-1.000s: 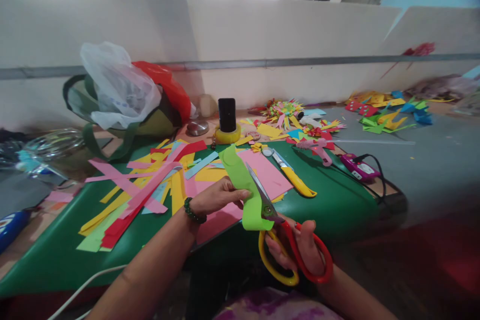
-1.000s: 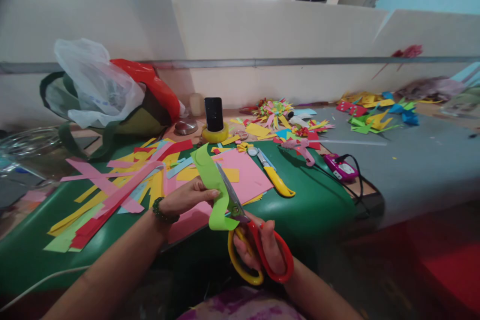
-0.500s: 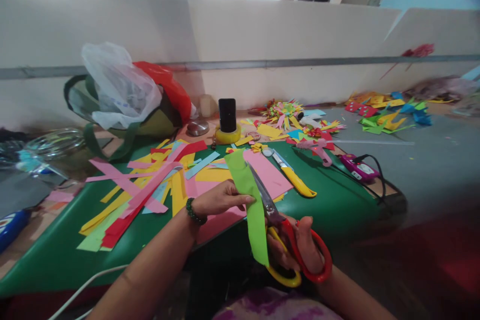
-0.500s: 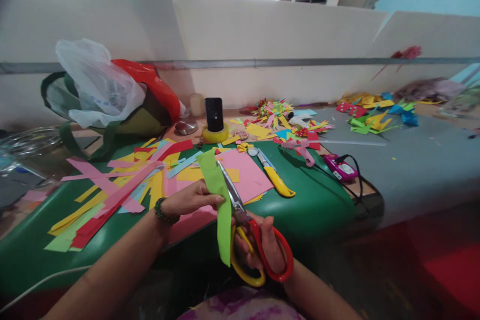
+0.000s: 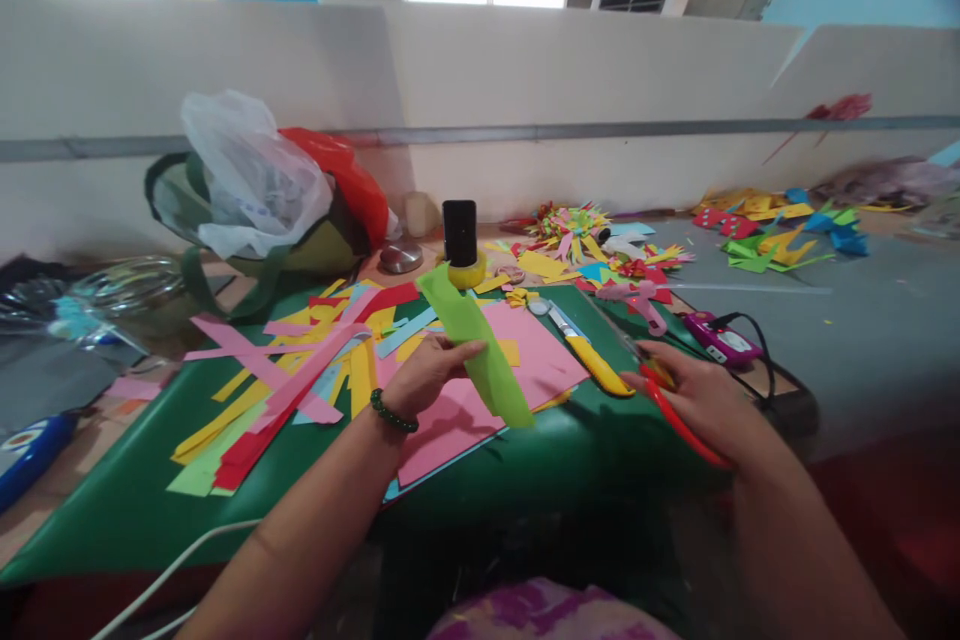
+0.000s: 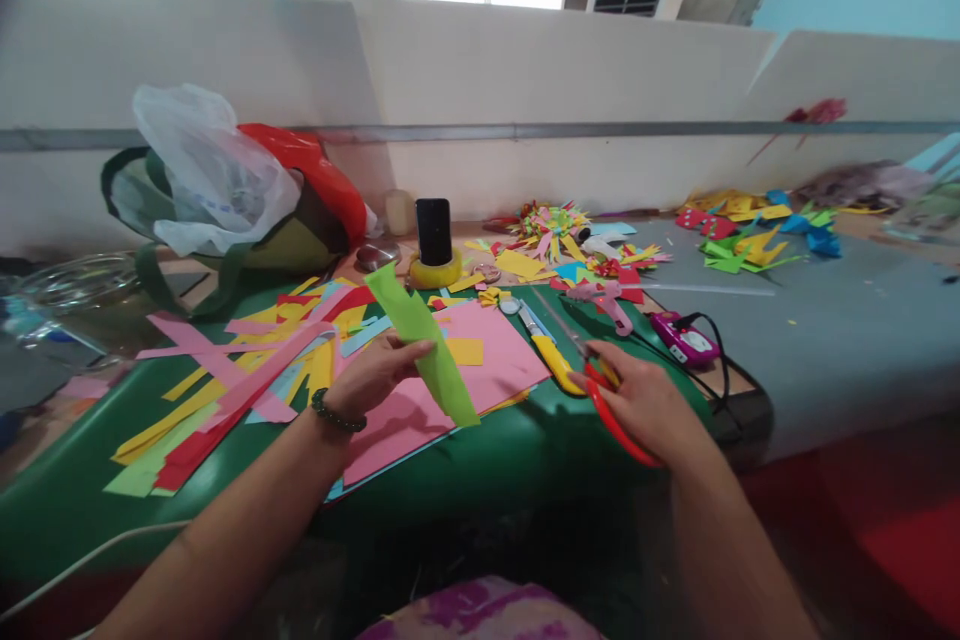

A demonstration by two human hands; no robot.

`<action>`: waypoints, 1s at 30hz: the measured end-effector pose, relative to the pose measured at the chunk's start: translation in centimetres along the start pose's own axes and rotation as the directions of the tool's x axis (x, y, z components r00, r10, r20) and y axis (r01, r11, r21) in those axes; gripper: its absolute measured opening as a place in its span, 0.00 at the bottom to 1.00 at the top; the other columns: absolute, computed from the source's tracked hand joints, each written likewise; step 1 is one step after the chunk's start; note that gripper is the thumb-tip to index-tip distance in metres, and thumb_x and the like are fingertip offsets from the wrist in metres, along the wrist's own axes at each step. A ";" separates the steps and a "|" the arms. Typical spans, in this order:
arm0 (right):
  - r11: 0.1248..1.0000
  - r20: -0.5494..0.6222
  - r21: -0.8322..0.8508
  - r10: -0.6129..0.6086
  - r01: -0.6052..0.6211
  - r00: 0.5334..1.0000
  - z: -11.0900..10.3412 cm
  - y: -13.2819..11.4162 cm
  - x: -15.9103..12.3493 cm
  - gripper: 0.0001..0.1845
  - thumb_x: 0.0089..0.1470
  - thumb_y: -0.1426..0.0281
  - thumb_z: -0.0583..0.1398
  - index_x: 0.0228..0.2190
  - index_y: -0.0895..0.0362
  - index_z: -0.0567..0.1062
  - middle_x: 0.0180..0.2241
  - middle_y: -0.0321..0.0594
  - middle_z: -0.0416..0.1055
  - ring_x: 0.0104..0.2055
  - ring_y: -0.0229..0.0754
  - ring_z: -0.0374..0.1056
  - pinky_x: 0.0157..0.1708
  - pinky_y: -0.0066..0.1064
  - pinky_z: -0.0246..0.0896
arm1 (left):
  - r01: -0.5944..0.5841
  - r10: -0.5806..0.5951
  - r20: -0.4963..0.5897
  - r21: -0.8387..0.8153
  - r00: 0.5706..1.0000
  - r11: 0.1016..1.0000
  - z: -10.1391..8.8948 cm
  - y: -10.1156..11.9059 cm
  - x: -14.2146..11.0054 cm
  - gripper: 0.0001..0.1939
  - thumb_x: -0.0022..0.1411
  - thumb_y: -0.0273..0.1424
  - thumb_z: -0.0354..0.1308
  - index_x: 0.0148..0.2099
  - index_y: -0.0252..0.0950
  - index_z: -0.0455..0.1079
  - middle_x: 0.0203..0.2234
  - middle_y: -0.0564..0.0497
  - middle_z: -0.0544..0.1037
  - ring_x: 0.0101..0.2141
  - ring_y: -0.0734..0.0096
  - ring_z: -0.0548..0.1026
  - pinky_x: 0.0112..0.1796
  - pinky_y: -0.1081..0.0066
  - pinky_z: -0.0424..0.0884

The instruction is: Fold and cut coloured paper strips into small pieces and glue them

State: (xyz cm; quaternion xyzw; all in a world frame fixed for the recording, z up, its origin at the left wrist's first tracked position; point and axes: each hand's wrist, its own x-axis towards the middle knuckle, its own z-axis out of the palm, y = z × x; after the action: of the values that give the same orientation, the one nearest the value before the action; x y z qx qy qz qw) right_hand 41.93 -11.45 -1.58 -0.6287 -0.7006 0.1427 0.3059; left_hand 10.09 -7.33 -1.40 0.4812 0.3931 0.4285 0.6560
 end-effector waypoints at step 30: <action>0.879 0.190 0.461 -0.235 0.125 0.953 7.9 -6.8 7.0 0.29 0.50 0.65 0.59 0.53 0.62 0.66 0.20 0.30 0.66 0.21 0.35 0.58 0.22 0.27 0.52 | -0.081 -0.018 -0.337 -0.279 0.941 0.957 0.1 -0.8 1.4 0.14 0.47 0.35 0.71 0.29 0.30 0.73 0.21 0.49 0.79 0.24 0.72 0.76 0.30 0.73 0.73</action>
State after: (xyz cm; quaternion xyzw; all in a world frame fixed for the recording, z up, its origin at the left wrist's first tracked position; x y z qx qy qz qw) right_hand 31.58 -4.35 -1.99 -0.4520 -0.7370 0.3444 0.3660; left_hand 10.81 -6.21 -2.26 0.3065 0.4246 0.5674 0.6355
